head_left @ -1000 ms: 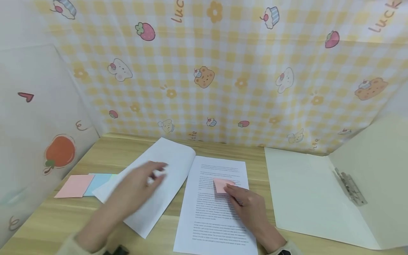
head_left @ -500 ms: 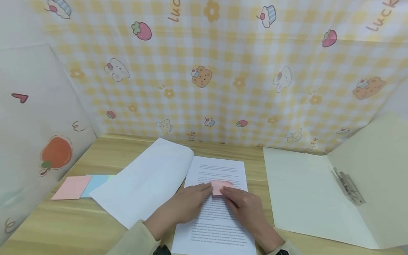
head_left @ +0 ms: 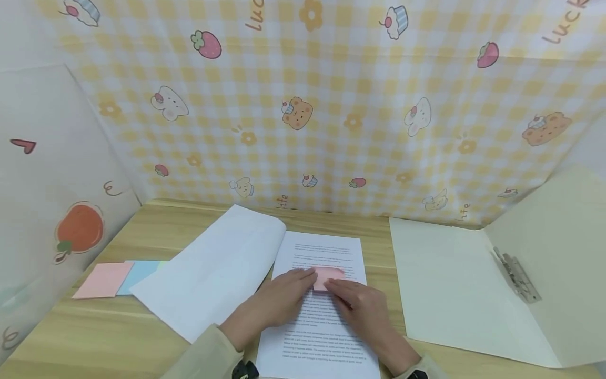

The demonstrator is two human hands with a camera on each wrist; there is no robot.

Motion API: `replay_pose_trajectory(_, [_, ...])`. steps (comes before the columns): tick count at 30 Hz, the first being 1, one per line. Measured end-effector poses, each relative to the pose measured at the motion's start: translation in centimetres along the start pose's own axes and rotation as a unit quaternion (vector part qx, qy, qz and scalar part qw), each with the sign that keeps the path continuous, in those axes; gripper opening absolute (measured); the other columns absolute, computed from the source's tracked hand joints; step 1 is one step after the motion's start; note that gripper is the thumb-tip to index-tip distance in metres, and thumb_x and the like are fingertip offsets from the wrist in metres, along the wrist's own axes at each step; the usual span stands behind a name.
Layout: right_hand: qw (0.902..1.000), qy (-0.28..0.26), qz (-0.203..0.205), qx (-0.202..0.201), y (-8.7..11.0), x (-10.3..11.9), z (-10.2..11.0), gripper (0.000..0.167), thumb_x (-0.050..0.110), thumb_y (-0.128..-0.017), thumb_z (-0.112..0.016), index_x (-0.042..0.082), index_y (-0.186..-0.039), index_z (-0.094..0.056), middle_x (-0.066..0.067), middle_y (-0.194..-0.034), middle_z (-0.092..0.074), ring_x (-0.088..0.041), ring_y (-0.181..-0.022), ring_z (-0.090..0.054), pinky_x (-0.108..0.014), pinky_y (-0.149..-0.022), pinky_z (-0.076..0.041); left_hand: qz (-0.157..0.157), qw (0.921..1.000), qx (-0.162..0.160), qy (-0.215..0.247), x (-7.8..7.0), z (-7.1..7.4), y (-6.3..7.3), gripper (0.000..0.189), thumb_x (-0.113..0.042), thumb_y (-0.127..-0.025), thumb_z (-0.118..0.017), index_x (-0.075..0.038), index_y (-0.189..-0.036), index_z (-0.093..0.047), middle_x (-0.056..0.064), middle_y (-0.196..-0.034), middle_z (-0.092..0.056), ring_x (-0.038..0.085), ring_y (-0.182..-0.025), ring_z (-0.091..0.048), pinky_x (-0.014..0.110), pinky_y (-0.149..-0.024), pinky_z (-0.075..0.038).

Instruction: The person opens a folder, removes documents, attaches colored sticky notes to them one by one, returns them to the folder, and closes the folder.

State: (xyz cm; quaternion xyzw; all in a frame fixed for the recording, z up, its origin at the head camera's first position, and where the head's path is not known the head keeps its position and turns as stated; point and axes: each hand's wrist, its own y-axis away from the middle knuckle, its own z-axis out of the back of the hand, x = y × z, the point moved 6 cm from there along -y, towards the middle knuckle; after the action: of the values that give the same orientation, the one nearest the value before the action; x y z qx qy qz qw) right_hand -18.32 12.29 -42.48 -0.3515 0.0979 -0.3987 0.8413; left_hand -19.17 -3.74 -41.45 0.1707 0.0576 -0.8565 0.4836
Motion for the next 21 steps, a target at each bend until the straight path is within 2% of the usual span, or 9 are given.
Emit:
replay_pose_trajectory(10, [0.9999,0.01,0.006,0.009,0.06,0.12,-0.25,0.032,0.013,-0.07,-0.09,0.019,-0.101,-0.083,0.005,-0.099,-0.08,-0.01,-0.089,-0.077,-0.029,-0.074,-0.062,0.006,0.9998,0.019,-0.001,0.11,-0.19,-0.34,0.052,-0.012,-0.1,-0.054,-0.007,-0.151,-0.047,0.007,-0.162,-0.042,0.03,-0.151,-0.038,0.047,-0.121,-0.036])
replay_pose_trajectory(16, [0.9993,0.016,0.033,0.002,0.08,0.4,-0.15,0.033,0.012,-0.069,-0.09,0.018,-0.101,-0.083,0.004,-0.097,-0.081,-0.01,-0.087,-0.077,-0.028,-0.073,-0.061,0.002,0.9997,0.018,-0.017,0.35,-0.68,-0.51,0.052,-0.015,-0.101,-0.053,-0.007,-0.152,-0.046,0.005,-0.162,-0.04,0.028,-0.152,-0.037,0.045,-0.122,-0.035])
replay_pose_trajectory(21, [0.999,0.008,0.042,0.013,0.05,0.51,-0.31,0.032,0.014,-0.071,-0.089,0.018,-0.102,-0.082,0.005,-0.096,-0.081,-0.009,-0.087,-0.077,-0.027,-0.074,-0.061,0.006,0.9993,0.013,-0.034,0.48,-0.93,-0.58,0.053,-0.019,-0.101,-0.052,-0.009,-0.153,-0.045,0.003,-0.163,-0.04,0.026,-0.152,-0.037,0.043,-0.122,-0.035])
